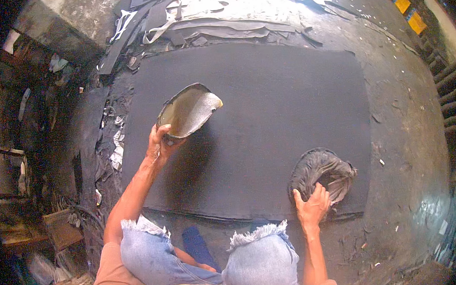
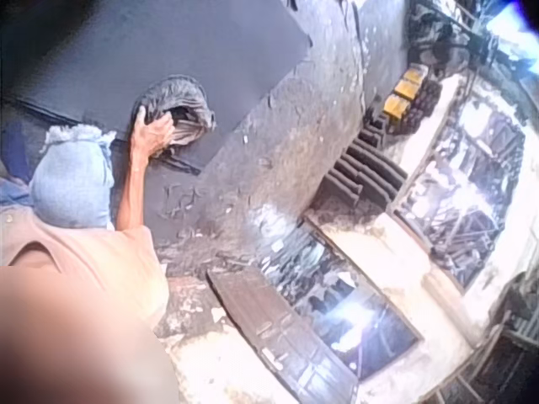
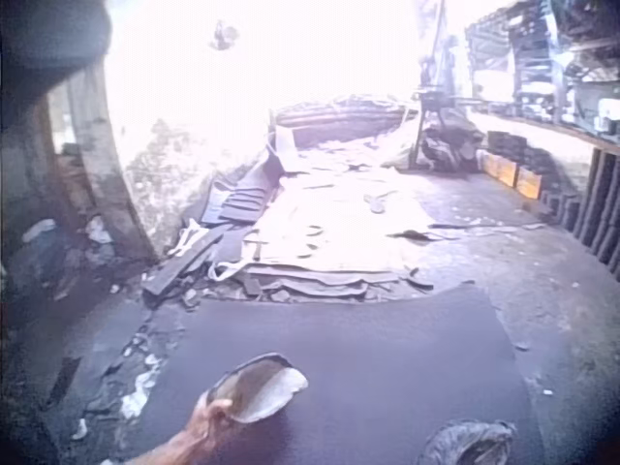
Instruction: The person unrolls a black mat, pours a dark liquid from a container onto it, and spreads the liquid evenly using a cloth. The person repeats this process on multiple mats in a cluttered workshop.
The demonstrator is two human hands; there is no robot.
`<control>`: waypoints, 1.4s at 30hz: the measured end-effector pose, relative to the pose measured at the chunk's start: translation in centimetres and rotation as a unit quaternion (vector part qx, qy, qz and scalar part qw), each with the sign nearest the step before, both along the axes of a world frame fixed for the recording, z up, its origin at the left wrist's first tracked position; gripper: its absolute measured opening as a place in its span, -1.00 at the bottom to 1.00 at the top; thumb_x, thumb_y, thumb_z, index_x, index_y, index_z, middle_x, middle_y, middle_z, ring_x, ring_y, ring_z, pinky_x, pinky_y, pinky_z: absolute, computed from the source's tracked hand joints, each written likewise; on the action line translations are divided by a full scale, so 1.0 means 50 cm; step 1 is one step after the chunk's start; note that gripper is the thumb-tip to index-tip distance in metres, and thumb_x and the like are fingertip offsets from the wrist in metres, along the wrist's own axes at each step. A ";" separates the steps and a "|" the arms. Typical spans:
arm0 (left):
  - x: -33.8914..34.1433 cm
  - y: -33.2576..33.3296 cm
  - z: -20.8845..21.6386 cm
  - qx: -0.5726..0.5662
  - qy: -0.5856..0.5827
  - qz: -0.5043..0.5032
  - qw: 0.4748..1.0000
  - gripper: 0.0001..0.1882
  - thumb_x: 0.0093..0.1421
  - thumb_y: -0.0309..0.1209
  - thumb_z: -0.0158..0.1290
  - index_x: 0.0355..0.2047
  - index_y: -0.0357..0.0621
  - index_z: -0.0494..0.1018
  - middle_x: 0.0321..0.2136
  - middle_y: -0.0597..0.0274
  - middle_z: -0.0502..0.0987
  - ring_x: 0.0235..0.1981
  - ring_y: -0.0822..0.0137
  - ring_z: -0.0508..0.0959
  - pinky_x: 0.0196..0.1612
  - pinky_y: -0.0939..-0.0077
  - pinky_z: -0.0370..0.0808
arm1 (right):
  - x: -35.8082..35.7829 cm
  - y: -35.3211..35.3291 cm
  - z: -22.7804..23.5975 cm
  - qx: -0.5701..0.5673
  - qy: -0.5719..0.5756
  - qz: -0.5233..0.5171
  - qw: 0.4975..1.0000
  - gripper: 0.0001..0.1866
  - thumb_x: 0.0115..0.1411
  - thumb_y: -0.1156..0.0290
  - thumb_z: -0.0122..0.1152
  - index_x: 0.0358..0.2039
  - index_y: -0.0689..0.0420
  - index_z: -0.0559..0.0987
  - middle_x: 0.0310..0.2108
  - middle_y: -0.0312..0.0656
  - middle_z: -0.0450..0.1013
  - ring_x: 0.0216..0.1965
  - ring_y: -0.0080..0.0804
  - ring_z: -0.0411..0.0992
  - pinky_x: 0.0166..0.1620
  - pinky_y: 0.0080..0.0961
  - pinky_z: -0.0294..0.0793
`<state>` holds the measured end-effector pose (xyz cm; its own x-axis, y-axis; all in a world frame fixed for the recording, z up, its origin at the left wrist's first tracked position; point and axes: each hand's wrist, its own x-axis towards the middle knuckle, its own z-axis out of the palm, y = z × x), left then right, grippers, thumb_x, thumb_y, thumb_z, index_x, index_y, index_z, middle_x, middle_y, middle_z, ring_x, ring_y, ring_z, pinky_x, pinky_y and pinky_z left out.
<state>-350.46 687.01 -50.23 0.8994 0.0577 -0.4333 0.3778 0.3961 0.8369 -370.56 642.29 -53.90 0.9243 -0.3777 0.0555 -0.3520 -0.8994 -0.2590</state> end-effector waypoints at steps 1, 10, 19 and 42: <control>0.011 0.000 -0.004 0.009 0.003 0.006 1.000 -0.09 -0.03 -0.21 0.35 0.23 -0.05 0.05 0.18 -0.05 0.17 0.21 0.01 0.30 0.12 -0.25 0.45 | 0.007 0.002 0.000 0.003 0.000 0.000 1.000 -0.26 -0.03 -0.03 0.48 0.00 0.24 0.45 -0.13 0.00 0.45 -0.03 0.01 0.37 0.02 -0.06 0.33; 0.040 -0.002 -0.014 0.063 -0.009 0.003 0.998 -0.18 0.02 -0.20 0.32 0.20 -0.02 0.10 0.16 0.02 0.24 0.20 0.07 0.33 0.11 -0.23 0.49 | 0.012 -0.005 -0.006 0.015 -0.002 0.014 1.000 -0.23 -0.04 0.02 0.50 0.03 0.30 0.44 -0.11 0.03 0.48 -0.03 0.04 0.40 0.03 -0.08 0.33; 0.026 0.020 -0.007 0.071 -0.001 0.050 0.996 -0.12 0.00 -0.14 0.33 0.23 -0.05 0.10 0.15 0.01 0.27 0.21 0.03 0.33 0.13 -0.23 0.43 | 0.092 0.019 0.051 0.243 -0.036 0.021 0.969 -0.44 -0.03 0.28 0.53 -0.10 0.35 0.52 -0.28 0.14 0.60 -0.23 0.08 0.59 -0.13 -0.14 0.55; -0.203 0.448 0.056 -0.197 -0.038 0.479 0.855 -0.30 -0.03 -0.19 0.34 0.13 -0.06 0.38 0.15 0.09 0.38 0.21 0.05 0.32 0.32 -0.30 0.20 | 0.940 0.699 -0.043 0.076 0.024 0.324 0.943 -0.34 0.22 -0.28 0.11 -0.23 0.15 0.67 -0.20 0.02 0.62 -0.12 -0.02 0.61 -0.07 -0.08 0.59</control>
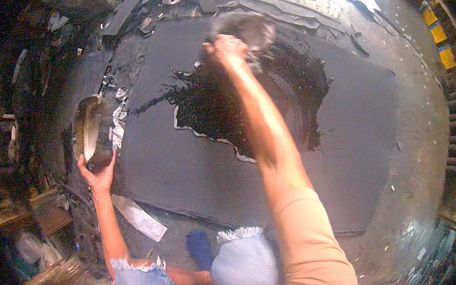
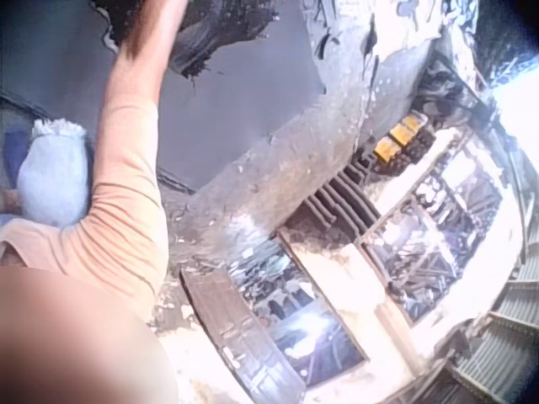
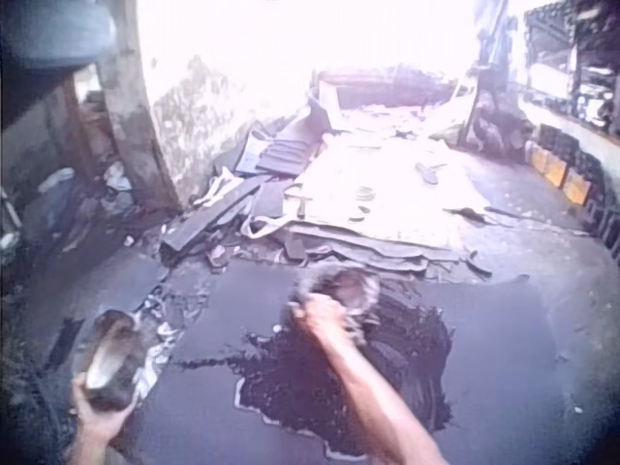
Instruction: The person unrolls a black mat, pours a dark liquid from a container onto it, and spreads the liquid evenly using a cloth. The person repeats this process on multiple mats in a cluttered workshop.
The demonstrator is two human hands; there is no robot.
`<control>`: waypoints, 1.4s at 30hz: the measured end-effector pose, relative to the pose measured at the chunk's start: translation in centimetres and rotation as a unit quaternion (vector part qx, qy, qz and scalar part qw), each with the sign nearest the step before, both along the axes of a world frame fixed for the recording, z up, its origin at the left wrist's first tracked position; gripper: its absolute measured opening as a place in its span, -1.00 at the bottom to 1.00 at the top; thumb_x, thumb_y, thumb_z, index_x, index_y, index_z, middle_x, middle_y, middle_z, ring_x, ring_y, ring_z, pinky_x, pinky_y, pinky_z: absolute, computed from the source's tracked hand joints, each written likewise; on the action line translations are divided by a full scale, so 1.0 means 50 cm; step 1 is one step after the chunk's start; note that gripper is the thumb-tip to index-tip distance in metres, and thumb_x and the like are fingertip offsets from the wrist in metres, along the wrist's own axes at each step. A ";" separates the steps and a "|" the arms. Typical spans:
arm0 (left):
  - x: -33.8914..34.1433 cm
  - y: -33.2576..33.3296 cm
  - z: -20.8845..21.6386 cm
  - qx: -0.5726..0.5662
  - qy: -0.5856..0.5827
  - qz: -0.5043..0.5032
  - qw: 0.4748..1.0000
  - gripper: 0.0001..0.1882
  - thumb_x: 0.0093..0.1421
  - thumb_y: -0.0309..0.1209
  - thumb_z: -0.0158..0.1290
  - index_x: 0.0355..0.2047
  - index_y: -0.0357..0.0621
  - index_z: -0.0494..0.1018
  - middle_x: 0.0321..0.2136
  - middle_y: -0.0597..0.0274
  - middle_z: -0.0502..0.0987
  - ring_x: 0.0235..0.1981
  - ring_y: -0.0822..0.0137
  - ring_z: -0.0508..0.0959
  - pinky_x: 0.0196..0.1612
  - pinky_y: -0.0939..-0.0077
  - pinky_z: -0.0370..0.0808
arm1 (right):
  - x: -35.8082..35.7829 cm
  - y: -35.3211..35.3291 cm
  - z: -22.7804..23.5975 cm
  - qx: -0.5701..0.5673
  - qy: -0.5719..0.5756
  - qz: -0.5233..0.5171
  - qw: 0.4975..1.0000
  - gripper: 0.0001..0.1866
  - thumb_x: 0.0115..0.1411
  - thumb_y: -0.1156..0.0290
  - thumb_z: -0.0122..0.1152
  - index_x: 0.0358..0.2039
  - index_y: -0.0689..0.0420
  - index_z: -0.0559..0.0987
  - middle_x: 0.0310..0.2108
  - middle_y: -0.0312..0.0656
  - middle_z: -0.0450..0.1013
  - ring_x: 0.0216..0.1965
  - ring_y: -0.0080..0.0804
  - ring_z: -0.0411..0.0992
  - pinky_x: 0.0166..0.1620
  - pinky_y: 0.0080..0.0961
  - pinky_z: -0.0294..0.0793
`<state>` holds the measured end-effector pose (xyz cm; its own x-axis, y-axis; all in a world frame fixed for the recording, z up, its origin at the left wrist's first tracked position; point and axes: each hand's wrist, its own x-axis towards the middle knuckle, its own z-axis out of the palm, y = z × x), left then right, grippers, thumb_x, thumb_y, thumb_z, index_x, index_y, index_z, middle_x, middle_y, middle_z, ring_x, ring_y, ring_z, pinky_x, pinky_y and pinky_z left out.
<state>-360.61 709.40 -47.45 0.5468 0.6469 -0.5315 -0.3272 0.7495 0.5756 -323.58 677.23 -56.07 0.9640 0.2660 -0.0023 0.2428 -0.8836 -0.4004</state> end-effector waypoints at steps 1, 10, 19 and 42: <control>-0.023 0.029 0.000 0.009 -0.003 0.019 1.000 -0.29 -0.05 -0.22 0.35 0.13 -0.07 0.38 0.16 0.09 0.35 0.23 0.04 0.30 0.34 -0.31 0.18 | -0.027 0.066 0.014 0.018 0.026 0.035 0.999 -0.35 0.20 -0.27 0.15 -0.26 0.17 0.68 -0.24 0.03 0.63 -0.16 -0.02 0.62 -0.11 -0.09 0.61; -0.057 0.223 -0.137 0.026 0.026 0.093 0.995 -0.20 -0.05 -0.18 0.33 0.21 -0.08 0.31 0.21 0.08 0.29 0.24 0.01 0.28 0.28 -0.32 0.26 | -0.376 0.250 -0.090 0.108 -0.084 0.228 0.964 -0.73 0.10 0.28 0.20 -0.20 0.11 0.51 -0.48 -0.09 0.55 -0.47 -0.07 0.58 -0.42 -0.14 0.56; -0.130 0.274 -0.202 0.000 -0.010 0.159 0.987 -0.19 -0.05 -0.20 0.33 0.21 -0.14 0.32 0.20 0.01 0.30 0.25 -0.05 0.27 0.27 -0.33 0.30 | -0.564 -0.235 -0.023 0.080 -0.032 0.045 0.995 -0.72 0.21 0.20 0.27 -0.19 0.10 0.53 -0.33 -0.07 0.54 -0.29 -0.01 0.55 -0.28 -0.13 0.53; -0.220 0.366 -0.238 -0.031 0.060 0.112 0.991 0.07 0.04 -0.04 0.39 0.35 -0.30 0.04 0.33 0.02 0.09 0.34 0.06 0.16 0.29 -0.11 0.38 | -0.459 -0.691 0.033 0.044 0.038 -0.172 0.983 -0.67 0.23 0.15 0.30 -0.12 0.10 0.64 -0.24 -0.01 0.62 -0.17 -0.05 0.59 -0.12 -0.24 0.51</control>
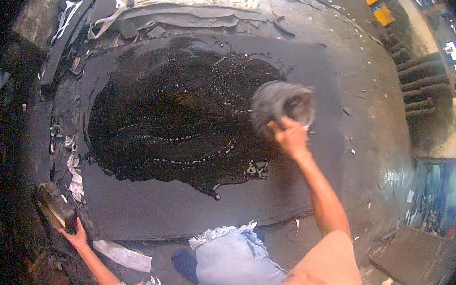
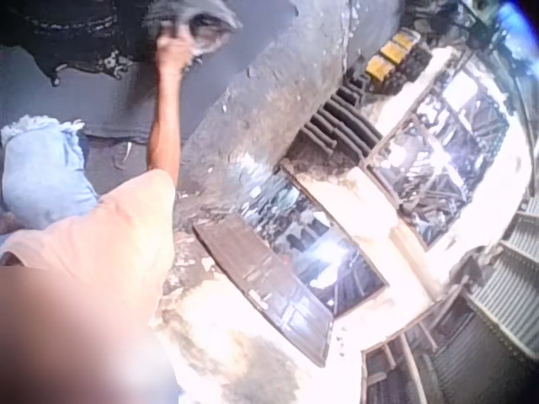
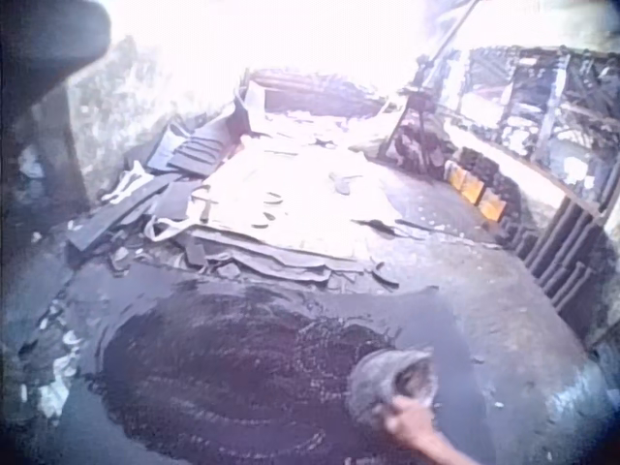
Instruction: The person unrolls a black mat, pours a dark liquid from a container onto it, and spreads the liquid evenly using a cloth. The person repeats this process on multiple mats in a cluttered workshop.
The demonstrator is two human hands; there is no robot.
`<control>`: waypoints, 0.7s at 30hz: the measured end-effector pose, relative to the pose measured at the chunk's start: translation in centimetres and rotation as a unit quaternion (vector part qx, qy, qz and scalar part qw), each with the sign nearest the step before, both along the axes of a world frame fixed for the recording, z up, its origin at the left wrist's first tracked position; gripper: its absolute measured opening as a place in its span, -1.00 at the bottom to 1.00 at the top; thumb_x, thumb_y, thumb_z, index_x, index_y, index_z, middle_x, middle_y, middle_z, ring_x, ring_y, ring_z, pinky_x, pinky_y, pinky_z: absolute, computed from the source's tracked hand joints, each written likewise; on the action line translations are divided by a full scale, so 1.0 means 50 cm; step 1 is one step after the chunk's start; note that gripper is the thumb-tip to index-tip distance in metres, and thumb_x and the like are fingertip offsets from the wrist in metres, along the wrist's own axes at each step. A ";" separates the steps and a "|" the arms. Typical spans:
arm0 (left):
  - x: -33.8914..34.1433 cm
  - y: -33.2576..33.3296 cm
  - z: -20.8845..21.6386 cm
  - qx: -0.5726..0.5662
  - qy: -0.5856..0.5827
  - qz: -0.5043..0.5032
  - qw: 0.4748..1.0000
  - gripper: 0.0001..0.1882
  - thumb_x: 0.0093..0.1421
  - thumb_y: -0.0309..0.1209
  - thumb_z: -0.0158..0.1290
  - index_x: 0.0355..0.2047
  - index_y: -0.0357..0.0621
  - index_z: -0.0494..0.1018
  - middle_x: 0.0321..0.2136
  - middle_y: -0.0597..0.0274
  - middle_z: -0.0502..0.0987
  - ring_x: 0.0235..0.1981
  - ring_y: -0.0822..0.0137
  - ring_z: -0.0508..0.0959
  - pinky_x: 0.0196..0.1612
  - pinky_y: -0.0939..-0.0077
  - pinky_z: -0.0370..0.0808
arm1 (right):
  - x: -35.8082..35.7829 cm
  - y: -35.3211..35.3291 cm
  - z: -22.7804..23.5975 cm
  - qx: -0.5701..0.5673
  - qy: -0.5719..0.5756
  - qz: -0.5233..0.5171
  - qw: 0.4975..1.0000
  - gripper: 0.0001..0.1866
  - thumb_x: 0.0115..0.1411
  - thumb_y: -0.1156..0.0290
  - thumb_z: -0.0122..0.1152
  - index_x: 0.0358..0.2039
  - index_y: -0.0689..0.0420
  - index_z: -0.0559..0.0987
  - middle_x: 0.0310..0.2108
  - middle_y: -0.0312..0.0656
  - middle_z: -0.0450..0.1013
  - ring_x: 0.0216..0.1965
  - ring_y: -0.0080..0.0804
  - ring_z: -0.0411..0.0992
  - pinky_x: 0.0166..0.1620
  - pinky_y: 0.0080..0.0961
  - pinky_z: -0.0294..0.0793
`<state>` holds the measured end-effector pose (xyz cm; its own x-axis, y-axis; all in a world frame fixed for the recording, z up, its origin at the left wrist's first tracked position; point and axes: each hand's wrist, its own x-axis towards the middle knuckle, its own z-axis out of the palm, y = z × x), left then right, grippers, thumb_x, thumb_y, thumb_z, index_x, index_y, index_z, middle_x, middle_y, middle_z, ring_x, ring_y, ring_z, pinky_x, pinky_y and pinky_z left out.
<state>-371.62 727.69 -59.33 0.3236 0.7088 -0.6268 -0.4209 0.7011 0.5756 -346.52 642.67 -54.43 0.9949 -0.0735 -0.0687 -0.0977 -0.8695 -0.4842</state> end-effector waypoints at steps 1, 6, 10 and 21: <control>-0.002 0.006 0.004 -0.030 -0.006 0.007 0.999 0.10 0.02 -0.05 0.40 0.35 -0.34 0.01 0.33 0.01 0.08 0.34 0.05 0.16 0.31 -0.12 0.36 | 0.045 -0.045 -0.015 -0.026 -0.016 -0.043 0.999 -0.66 0.26 0.15 0.25 -0.11 0.14 0.64 -0.22 0.02 0.62 -0.15 -0.02 0.58 -0.09 -0.22 0.50; 0.042 -0.016 -0.014 -0.076 0.020 -0.033 0.996 0.18 -0.04 -0.04 0.44 0.36 -0.35 -0.04 0.35 0.02 0.06 0.37 0.07 0.13 0.34 -0.14 0.29 | 0.409 -0.215 -0.088 -0.129 -0.078 -0.113 0.982 -0.29 0.25 -0.21 0.08 -0.17 0.33 0.63 -0.16 0.26 0.56 -0.02 0.16 0.52 0.03 -0.08 0.46; 0.028 0.021 0.018 -0.021 0.062 -0.020 0.998 0.17 -0.06 0.02 0.42 0.36 -0.28 -0.01 0.34 0.03 0.06 0.37 0.07 0.13 0.30 -0.19 0.33 | 0.583 0.025 -0.063 -0.096 -0.015 -0.070 0.993 -0.15 0.18 -0.37 0.08 -0.25 0.36 0.64 -0.18 0.22 0.58 -0.07 0.08 0.57 -0.03 -0.09 0.54; 0.062 -0.075 0.062 0.047 0.186 0.030 0.981 0.22 0.01 0.18 0.32 0.45 0.04 -0.18 0.43 0.02 -0.16 0.41 0.02 0.07 0.24 -0.23 0.37 | 0.145 -0.083 0.000 0.017 -0.029 0.143 0.989 -0.60 0.18 -0.04 0.31 -0.19 0.03 0.65 -0.30 -0.07 0.61 -0.22 0.01 0.58 -0.20 -0.11 0.51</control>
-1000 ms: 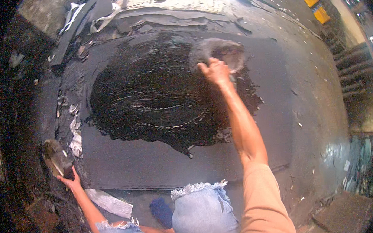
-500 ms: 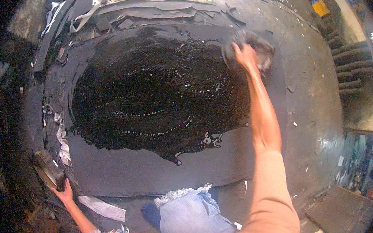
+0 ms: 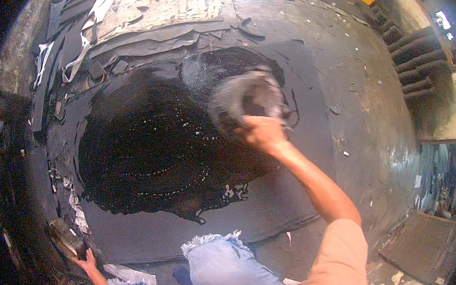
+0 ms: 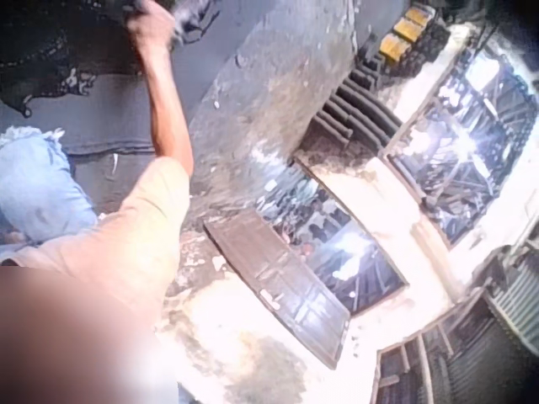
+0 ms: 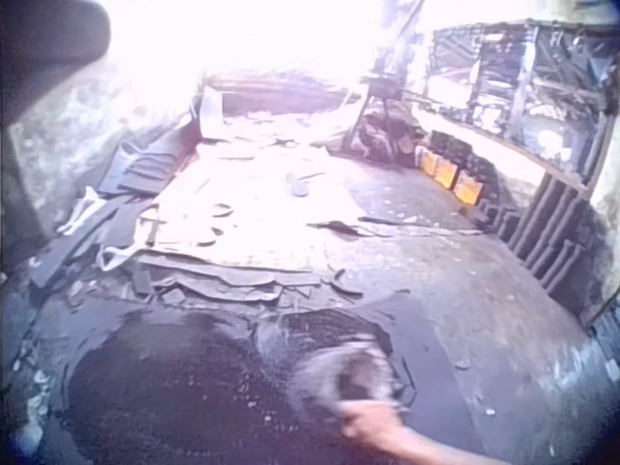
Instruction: The person unrolls a black mat, pours a dark liquid from a container onto it, and spreads the liquid evenly using a cloth. The person repeats this process on multiple mats in a cluttered workshop.
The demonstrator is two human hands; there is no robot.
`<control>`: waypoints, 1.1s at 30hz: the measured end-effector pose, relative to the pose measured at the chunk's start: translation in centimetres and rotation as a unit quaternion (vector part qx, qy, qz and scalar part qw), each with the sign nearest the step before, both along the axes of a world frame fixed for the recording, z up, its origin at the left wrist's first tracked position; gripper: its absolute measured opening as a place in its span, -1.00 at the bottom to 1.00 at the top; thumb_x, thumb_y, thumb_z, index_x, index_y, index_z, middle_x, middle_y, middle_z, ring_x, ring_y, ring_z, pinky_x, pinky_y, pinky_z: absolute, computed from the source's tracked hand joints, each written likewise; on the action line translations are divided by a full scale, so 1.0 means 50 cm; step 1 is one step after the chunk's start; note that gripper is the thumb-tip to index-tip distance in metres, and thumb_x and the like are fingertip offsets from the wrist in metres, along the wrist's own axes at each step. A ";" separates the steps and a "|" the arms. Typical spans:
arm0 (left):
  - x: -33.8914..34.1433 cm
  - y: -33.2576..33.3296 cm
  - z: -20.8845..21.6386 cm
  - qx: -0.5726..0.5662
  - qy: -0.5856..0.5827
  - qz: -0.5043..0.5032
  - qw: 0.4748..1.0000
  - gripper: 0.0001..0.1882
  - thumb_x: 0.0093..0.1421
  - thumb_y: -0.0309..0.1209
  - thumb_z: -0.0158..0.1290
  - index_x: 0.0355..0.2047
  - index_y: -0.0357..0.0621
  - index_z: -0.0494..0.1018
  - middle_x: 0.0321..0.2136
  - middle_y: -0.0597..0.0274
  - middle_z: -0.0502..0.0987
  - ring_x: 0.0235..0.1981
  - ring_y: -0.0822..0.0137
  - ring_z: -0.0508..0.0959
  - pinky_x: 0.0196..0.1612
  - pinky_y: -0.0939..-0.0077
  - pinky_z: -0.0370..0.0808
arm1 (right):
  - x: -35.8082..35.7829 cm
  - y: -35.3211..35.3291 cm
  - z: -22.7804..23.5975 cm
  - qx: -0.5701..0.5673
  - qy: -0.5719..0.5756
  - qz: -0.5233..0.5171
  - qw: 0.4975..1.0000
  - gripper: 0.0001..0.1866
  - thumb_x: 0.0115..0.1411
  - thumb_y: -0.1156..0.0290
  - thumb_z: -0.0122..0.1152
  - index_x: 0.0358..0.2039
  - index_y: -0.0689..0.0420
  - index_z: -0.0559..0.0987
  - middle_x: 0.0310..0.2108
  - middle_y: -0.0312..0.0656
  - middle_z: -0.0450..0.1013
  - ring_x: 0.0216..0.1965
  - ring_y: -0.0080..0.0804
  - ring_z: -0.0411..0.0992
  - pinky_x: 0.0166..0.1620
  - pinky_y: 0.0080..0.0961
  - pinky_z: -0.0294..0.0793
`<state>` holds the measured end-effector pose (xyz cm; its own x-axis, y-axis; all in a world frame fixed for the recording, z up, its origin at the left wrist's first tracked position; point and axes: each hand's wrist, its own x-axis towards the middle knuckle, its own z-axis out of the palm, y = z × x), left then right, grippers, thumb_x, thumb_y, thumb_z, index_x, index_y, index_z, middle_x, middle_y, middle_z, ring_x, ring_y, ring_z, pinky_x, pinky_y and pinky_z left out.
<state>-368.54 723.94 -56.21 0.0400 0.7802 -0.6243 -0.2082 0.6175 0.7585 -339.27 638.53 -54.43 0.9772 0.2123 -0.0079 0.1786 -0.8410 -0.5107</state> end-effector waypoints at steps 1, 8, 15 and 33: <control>0.005 -0.016 0.003 0.012 0.012 -0.011 1.000 0.23 0.01 0.21 0.31 0.47 0.12 -0.22 0.44 -0.01 -0.17 0.43 -0.02 0.02 0.30 -0.13 0.32 | -0.005 -0.057 0.003 -0.040 0.017 -0.076 0.996 -0.58 0.19 -0.04 0.29 -0.19 0.07 0.65 -0.26 -0.04 0.61 -0.18 0.02 0.58 -0.17 -0.11 0.51; 0.008 -0.170 -0.053 0.218 0.338 -0.285 0.870 0.06 0.20 0.08 0.21 0.47 0.01 -0.18 0.40 -0.17 0.05 0.41 -0.03 0.11 0.32 0.07 0.25 | 0.401 -0.327 0.002 -0.135 0.103 -0.331 0.928 -0.21 0.19 -0.26 0.10 -0.13 0.39 0.61 -0.08 0.31 0.52 0.01 0.10 0.53 0.01 -0.06 0.50; 0.005 -0.389 0.036 0.436 0.429 -0.638 0.469 -0.13 0.24 -0.28 0.18 0.46 -0.04 -0.03 0.44 -0.10 -0.01 0.45 -0.14 -0.05 0.44 0.02 -0.09 | 0.259 -0.098 -0.041 -0.126 0.037 -0.051 0.990 -0.41 0.15 -0.27 0.21 -0.06 -0.04 0.66 -0.18 0.04 0.61 -0.03 0.09 0.54 0.08 -0.07 0.48; 0.077 -0.422 0.015 0.378 0.461 -0.665 0.450 -0.09 0.16 -0.29 0.21 0.46 0.08 0.02 0.42 -0.30 -0.09 0.43 -0.23 -0.05 0.43 -0.02 -0.08 | 0.441 -0.438 -0.027 -0.266 0.068 -0.355 0.894 -0.26 0.29 -0.23 -0.04 -0.07 0.30 0.60 -0.06 0.32 0.51 0.05 0.21 0.49 0.04 0.03 0.48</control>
<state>-364.68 702.82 -55.48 0.7815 0.4520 -0.4301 0.5821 -0.7765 0.2415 -317.23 616.65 -55.78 0.8464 -0.5300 -0.0525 -0.5298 -0.8479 0.0192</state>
